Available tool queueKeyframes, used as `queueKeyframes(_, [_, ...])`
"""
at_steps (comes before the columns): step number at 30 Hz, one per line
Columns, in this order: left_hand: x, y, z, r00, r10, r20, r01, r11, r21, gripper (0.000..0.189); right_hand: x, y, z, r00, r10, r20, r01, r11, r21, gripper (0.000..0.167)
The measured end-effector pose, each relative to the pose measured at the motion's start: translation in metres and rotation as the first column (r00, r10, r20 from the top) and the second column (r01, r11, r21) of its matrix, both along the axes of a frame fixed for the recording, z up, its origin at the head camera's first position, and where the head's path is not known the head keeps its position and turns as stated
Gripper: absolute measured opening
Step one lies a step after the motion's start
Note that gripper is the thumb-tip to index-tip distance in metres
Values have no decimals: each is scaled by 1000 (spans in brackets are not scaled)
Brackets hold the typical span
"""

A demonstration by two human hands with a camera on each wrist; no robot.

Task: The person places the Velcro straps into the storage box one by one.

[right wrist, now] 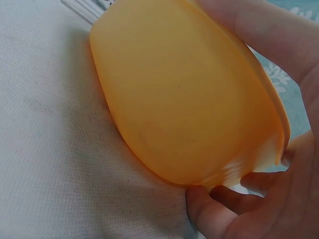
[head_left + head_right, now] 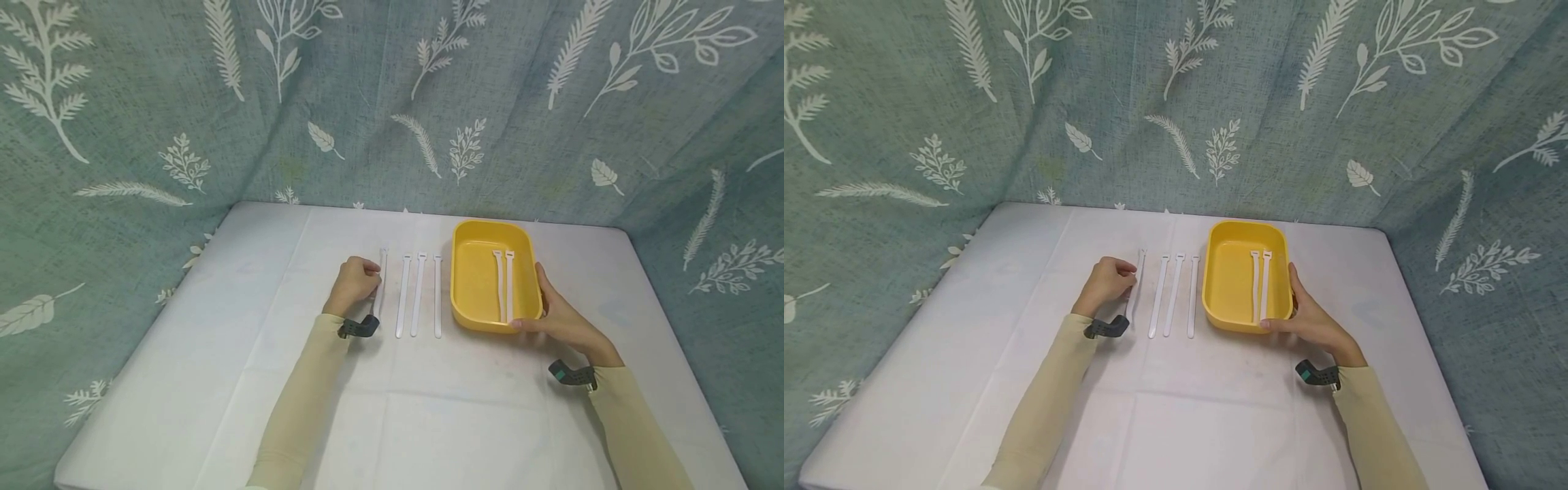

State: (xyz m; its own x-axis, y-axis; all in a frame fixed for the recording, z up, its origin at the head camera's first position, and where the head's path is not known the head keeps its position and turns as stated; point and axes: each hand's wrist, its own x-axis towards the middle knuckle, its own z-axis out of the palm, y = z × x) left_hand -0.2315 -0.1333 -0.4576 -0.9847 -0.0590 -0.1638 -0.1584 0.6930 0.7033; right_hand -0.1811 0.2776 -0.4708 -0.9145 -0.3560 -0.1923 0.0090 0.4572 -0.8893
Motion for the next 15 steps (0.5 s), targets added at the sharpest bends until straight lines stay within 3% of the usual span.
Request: queueKeyframes(15, [1,-1,7,999,-10,38,5,992,126,30,-1,-1,-3,1000,-11,-24,12,1000,16,136])
